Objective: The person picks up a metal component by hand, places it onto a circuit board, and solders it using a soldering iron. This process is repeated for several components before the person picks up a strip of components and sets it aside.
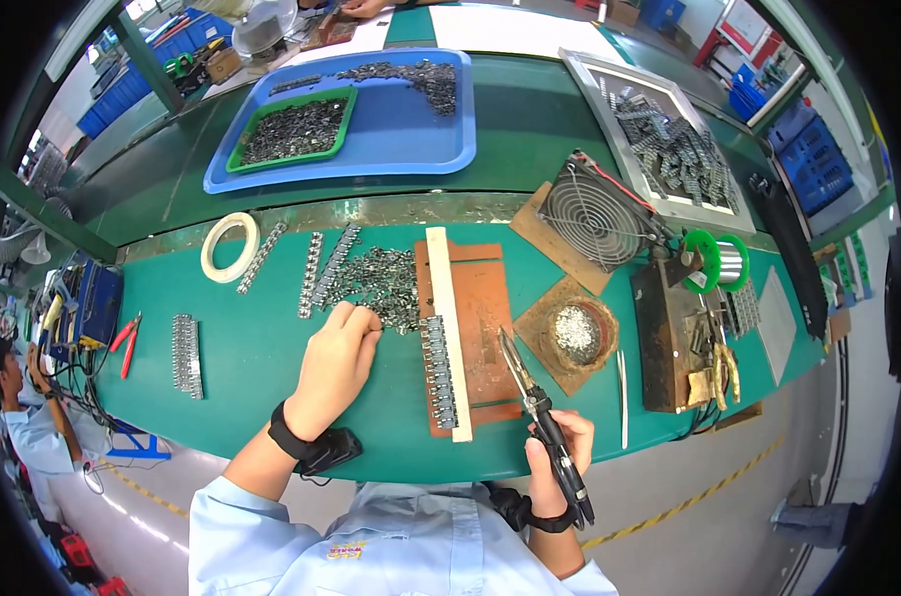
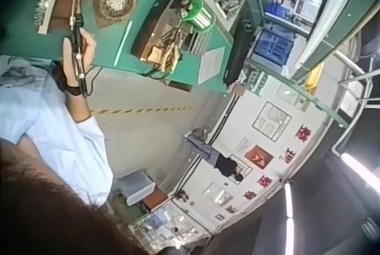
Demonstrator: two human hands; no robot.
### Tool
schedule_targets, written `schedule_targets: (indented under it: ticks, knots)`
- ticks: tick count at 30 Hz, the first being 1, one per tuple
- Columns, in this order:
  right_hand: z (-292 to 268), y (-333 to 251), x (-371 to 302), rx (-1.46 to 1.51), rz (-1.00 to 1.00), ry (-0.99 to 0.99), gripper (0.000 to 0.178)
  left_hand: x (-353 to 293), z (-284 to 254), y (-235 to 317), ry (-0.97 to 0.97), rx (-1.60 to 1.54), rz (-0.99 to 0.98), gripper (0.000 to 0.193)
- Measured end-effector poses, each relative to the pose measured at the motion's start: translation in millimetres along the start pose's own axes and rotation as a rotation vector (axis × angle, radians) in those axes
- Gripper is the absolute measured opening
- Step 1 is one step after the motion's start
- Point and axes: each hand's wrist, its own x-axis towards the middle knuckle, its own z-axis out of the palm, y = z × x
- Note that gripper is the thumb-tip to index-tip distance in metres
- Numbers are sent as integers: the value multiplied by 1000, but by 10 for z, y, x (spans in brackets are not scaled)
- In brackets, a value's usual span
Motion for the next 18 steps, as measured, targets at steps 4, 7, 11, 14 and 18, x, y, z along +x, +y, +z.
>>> schedule_targets:
  ticks: [4, 7, 11, 14, 18]
  knots:
    - [4, -13, 14, -10, -14, 14, 38, 42, -29, 27, 28, -50, 10, 11]
    - [-4, -19, 9, 11, 6, 9, 37, -2, -63, -17, 9, -167, -93, 12]
    - [-11, -14, -12, 42, 54, 8, 36, -6, -101, 63, 15, -296, -208, 9]
    - [3, -11, -3, 37, 31, -5, 36, -13, -167, 62, 6, -321, -196, 10]
    - [-11, -6, 4, 28, 23, -10, 36, -109, -215, 104, -64, -369, -141, 13]
